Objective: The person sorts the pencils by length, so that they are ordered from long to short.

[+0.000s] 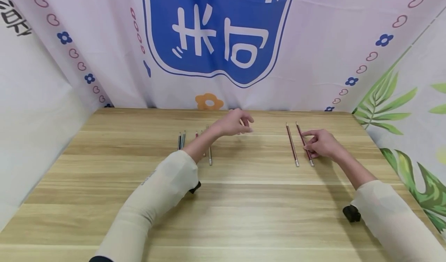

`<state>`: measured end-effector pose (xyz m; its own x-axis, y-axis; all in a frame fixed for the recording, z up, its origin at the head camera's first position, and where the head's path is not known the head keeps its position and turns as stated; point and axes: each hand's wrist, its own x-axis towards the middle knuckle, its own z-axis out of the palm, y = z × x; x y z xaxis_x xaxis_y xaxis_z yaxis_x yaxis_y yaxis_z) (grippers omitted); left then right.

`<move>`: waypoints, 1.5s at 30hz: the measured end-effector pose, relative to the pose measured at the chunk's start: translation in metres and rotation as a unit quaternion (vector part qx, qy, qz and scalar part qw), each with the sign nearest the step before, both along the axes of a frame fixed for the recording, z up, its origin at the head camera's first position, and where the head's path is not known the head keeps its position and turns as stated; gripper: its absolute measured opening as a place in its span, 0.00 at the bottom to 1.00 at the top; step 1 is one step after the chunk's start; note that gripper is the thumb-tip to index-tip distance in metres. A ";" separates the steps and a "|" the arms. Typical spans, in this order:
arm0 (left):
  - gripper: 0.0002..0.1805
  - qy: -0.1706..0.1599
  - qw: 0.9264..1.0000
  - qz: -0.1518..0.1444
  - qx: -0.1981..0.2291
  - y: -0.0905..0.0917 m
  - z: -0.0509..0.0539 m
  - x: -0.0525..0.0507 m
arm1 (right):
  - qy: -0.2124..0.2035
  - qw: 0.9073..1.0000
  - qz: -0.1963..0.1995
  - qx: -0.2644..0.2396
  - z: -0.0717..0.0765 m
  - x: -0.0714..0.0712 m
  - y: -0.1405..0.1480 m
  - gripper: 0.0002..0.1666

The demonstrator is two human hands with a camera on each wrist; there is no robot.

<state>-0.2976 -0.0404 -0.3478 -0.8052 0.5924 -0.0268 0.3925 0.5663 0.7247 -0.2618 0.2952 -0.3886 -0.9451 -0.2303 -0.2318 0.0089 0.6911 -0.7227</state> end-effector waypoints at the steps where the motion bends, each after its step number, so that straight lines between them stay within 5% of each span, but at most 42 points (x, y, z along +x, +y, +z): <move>1: 0.21 0.003 1.000 0.000 -0.002 -0.002 0.000 0.000 | 0.000 1.000 0.001 0.001 0.000 0.000 0.000 0.34; 12: 0.20 0.019 1.000 -0.008 -0.008 -0.026 0.002 0.006 | 0.002 1.000 -0.002 0.012 0.000 0.000 -0.001 0.32; 32: 0.19 0.047 0.997 0.066 -0.009 -0.103 0.001 0.019 | 0.011 1.000 -0.010 0.019 0.005 0.002 -0.002 0.35; 45: 0.17 0.056 0.992 0.114 -0.002 -0.130 -0.004 0.024 | 0.052 0.999 -0.016 -0.008 0.017 0.004 -0.021 0.30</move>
